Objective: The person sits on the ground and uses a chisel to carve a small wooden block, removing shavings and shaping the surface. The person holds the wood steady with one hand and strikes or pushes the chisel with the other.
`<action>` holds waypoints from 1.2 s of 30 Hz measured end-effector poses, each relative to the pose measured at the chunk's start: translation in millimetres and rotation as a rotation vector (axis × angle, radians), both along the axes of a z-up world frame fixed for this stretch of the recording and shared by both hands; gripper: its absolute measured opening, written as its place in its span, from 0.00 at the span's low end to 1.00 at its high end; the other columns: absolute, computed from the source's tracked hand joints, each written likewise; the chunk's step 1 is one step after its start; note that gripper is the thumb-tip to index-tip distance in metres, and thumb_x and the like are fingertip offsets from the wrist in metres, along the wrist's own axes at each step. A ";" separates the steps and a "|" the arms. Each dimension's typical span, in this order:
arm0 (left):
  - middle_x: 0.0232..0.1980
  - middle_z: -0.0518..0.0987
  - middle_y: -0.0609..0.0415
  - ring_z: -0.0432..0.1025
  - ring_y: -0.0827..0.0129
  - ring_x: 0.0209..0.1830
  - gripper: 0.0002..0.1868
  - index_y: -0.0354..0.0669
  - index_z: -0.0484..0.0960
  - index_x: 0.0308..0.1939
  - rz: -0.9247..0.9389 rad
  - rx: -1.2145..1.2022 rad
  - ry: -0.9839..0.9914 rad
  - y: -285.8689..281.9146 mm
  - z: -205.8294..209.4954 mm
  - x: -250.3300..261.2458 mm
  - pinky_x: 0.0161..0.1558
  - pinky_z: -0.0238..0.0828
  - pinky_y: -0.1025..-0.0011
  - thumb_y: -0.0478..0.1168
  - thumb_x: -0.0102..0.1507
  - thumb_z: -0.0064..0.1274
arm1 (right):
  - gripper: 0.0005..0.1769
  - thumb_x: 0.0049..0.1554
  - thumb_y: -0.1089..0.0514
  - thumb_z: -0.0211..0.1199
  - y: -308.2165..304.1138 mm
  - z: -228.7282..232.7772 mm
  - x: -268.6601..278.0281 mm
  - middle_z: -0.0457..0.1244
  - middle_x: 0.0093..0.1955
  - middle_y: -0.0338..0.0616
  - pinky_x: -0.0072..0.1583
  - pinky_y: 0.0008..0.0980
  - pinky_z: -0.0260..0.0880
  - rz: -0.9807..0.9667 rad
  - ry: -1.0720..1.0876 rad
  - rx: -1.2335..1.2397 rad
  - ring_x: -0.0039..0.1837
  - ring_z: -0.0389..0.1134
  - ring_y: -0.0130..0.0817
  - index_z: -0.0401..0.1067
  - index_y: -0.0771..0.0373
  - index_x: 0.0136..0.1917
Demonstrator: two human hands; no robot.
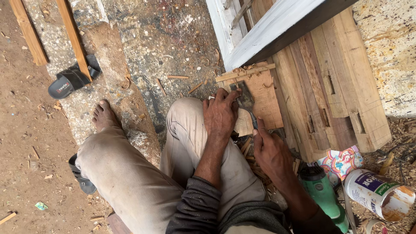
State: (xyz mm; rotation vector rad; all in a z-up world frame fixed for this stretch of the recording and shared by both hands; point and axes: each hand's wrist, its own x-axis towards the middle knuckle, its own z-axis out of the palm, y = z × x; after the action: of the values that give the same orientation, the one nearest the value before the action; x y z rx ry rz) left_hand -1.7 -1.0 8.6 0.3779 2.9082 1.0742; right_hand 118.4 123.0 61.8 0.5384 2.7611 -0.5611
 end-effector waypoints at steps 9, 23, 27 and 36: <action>0.44 0.77 0.56 0.76 0.62 0.44 0.20 0.62 0.81 0.59 0.005 -0.013 0.012 2.3 -1.2 3.1 0.52 0.66 0.54 0.41 0.63 0.60 | 0.30 0.67 0.47 0.49 -9.9 -1.1 -14.9 0.59 0.22 0.44 0.29 0.40 0.61 -0.039 0.015 -0.042 0.24 0.62 0.35 0.60 0.64 0.77; 0.45 0.77 0.59 0.77 0.66 0.45 0.12 0.62 0.88 0.46 0.023 0.086 0.102 -1.5 -19.2 1.8 0.58 0.65 0.46 0.49 0.58 0.66 | 0.33 0.64 0.43 0.50 33.6 5.3 29.5 0.64 0.36 0.42 0.27 0.27 0.62 -0.616 0.237 -0.873 0.28 0.61 0.26 0.59 0.53 0.80; 0.43 0.76 0.61 0.75 0.68 0.39 0.08 0.60 0.91 0.45 -0.014 0.062 0.112 -0.1 -22.8 4.6 0.51 0.67 0.55 0.48 0.62 0.62 | 0.33 0.64 0.46 0.53 31.7 11.3 44.0 0.65 0.33 0.40 0.28 0.31 0.64 -0.479 0.207 -0.565 0.28 0.62 0.27 0.58 0.53 0.79; 0.45 0.76 0.56 0.76 0.63 0.40 0.20 0.60 0.83 0.61 -0.055 -0.012 0.111 -2.9 -10.9 3.2 0.50 0.67 0.56 0.47 0.64 0.59 | 0.27 0.63 0.48 0.58 17.4 15.2 55.2 0.70 0.40 0.57 0.41 0.43 0.71 -0.112 0.245 -0.168 0.36 0.72 0.42 0.68 0.59 0.73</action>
State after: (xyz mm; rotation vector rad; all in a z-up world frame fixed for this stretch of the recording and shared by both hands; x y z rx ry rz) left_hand 1.5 -3.9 -2.3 0.5301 2.9782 1.0615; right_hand 173.7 140.4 77.0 0.6252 2.8849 -0.9338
